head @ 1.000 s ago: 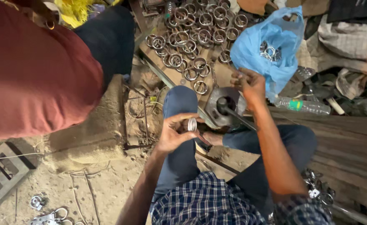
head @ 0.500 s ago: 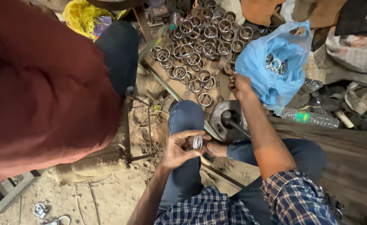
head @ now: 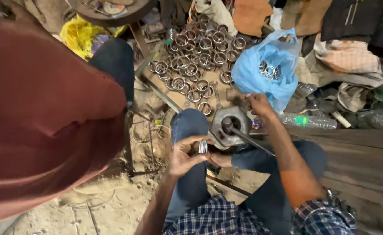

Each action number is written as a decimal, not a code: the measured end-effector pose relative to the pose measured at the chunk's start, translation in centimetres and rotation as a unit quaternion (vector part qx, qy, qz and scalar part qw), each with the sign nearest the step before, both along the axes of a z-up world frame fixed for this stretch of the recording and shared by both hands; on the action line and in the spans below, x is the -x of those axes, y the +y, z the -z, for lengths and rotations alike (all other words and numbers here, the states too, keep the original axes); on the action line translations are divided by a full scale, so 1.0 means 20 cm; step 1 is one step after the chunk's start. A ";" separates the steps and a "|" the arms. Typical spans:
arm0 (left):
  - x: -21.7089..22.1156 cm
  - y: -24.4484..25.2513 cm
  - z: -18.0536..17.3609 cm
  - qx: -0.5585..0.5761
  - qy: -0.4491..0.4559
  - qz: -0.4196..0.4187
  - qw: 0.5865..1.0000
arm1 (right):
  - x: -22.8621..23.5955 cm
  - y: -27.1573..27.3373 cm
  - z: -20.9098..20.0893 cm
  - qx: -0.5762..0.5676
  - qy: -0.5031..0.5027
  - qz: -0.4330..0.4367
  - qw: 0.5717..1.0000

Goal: The person sits on the floor and uses a hammer and a metal rod to shape metal wire into rings. They repeatedly strike the wire wrapped around the rod to form circular shapes and place the finished rings into a blue plastic bag.

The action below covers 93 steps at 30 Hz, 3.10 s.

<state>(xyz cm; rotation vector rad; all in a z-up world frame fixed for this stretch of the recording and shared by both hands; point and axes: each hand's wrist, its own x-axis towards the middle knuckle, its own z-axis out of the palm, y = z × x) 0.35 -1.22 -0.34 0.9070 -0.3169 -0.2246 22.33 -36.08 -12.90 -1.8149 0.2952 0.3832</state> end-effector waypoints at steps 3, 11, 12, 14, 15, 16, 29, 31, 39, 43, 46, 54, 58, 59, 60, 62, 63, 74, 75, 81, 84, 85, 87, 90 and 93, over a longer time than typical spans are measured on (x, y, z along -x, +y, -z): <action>0.01 -0.02 0.00 -0.023 -0.005 -0.016 1.000 | -0.01 -0.04 0.10 0.106 -0.041 0.004 0.994; 0.01 -0.05 0.01 -0.026 0.015 -0.016 0.999 | 0.08 0.01 -0.06 0.334 -0.241 0.037 0.911; 0.02 -0.05 0.01 -0.023 0.013 -0.015 1.000 | 0.12 0.03 -0.12 0.353 -0.262 0.044 0.897; 0.01 -0.04 0.01 -0.016 0.004 -0.016 1.000 | 0.19 0.09 -0.28 0.379 -0.273 0.060 0.882; 0.01 -0.04 0.01 -0.022 -0.013 -0.018 1.000 | 0.23 0.12 -0.36 0.385 -0.263 0.069 0.882; 0.00 -0.04 0.01 -0.029 -0.031 -0.019 0.999 | 0.26 0.14 -0.44 0.391 -0.252 0.078 0.882; 0.00 -0.04 0.03 -0.025 -0.026 -0.011 0.999 | 0.31 0.30 -0.61 0.391 -0.291 -0.070 0.870; 0.00 -0.04 0.04 -0.003 -0.004 -0.012 1.000 | 0.31 0.29 -0.59 0.409 -0.290 -0.061 0.863; -0.01 -0.04 0.03 0.017 -0.031 -0.005 0.999 | 0.26 0.27 -0.59 0.446 -0.335 -0.110 0.822; -0.01 -0.04 0.01 0.000 -0.030 -0.006 1.000 | 0.18 0.27 -0.50 0.508 -0.373 -0.182 0.754; -0.01 -0.03 0.00 -0.020 -0.042 -0.009 0.999 | 0.11 0.29 -0.35 0.545 -0.356 -0.249 0.717; -0.01 -0.06 -0.05 -0.042 -0.016 -0.020 0.999 | 0.02 0.05 -0.16 0.512 -0.328 -0.153 0.779; 0.01 -0.07 -0.07 -0.072 0.027 -0.042 0.996 | 0.09 -0.01 -0.26 0.168 -0.088 -0.022 0.982; 0.00 -0.07 -0.07 -0.077 0.030 -0.049 0.995 | 0.12 -0.01 -0.30 0.130 -0.067 0.001 0.989; -0.02 -0.08 -0.08 -0.106 0.029 -0.054 0.993 | 0.15 0.01 -0.35 0.093 -0.046 0.023 0.994; 0.00 -0.07 -0.08 -0.166 0.036 -0.068 0.983 | 0.26 0.05 -0.44 0.038 -0.044 0.042 0.997; 0.02 -0.06 -0.09 -0.169 0.039 -0.077 0.982 | 0.32 0.07 -0.49 0.022 -0.066 0.038 0.997; 0.13 -0.24 -0.11 -0.269 0.153 -0.176 0.934 | 1.12 0.25 -0.54 -0.124 -0.100 0.040 0.986; 0.15 -0.24 -0.11 -0.266 0.142 -0.177 0.937 | 1.18 0.27 -0.50 -0.125 -0.078 0.055 0.988; 0.15 -0.28 -0.10 -0.298 0.133 -0.167 0.930 | 1.31 0.27 -0.27 -0.140 -0.098 0.072 0.983; 0.11 -0.34 -0.07 -0.283 0.136 -0.161 0.936 | 1.35 0.26 -0.20 -0.141 -0.097 0.082 0.982; 0.10 -0.35 -0.06 -0.274 0.157 -0.159 0.935 | 1.35 0.26 -0.18 -0.139 -0.093 0.084 0.982; 0.07 -0.37 -0.02 -0.290 0.164 -0.167 0.928 | 1.37 0.26 -0.16 -0.156 -0.083 0.090 0.980; 0.02 -0.39 0.06 -0.338 0.104 -0.193 0.915 | 1.38 0.27 -0.17 -0.150 -0.095 0.079 0.981; -0.03 -0.40 0.14 -0.344 0.049 -0.205 0.915 | 1.36 0.26 -0.18 -0.137 -0.116 0.052 0.982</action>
